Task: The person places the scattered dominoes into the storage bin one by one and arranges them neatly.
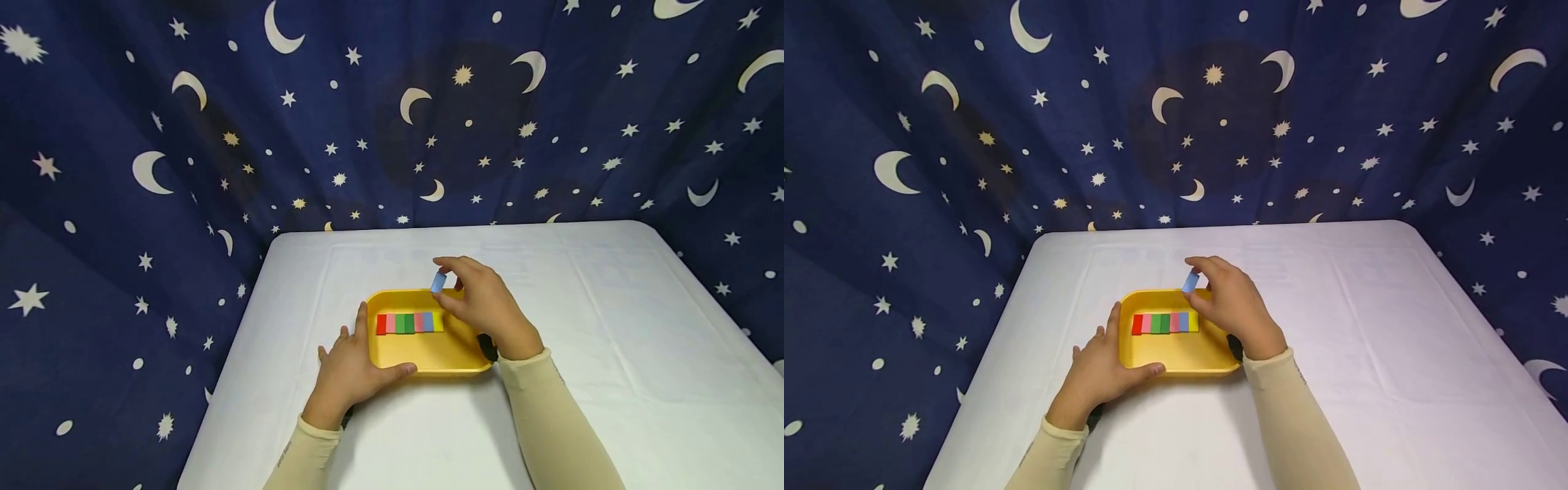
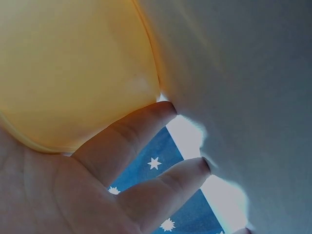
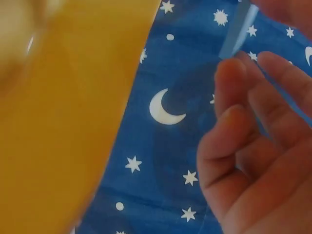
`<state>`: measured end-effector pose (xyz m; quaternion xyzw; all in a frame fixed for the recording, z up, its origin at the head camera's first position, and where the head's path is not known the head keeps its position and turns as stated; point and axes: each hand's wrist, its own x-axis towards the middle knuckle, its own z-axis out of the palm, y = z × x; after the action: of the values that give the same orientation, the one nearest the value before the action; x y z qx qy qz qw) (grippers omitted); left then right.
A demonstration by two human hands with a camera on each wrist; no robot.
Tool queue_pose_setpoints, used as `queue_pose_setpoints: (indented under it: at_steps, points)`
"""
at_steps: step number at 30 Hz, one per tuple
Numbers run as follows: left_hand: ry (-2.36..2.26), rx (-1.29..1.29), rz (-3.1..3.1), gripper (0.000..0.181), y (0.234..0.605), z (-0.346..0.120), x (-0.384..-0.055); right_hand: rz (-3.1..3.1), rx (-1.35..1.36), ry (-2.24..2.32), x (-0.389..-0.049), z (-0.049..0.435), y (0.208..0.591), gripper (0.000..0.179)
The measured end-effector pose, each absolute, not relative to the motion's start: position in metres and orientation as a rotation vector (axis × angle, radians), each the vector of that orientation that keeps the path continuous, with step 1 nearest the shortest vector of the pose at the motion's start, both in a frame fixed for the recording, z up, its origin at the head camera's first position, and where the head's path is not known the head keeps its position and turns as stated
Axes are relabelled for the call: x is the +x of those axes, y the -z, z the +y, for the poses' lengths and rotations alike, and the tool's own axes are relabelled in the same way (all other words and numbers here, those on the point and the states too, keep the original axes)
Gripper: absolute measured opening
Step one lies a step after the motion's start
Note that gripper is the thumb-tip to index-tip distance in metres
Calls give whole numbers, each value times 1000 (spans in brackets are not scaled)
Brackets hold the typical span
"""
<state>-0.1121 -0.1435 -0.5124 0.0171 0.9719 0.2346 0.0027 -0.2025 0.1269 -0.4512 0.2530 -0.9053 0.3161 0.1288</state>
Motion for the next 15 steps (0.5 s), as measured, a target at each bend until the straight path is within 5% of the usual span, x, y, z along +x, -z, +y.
queue_pose_setpoints:
  at_steps: [15]
  points:
    - [-745,43,3042,149,512,-144,-112,-2942,838,-893,-201,118,459,51]
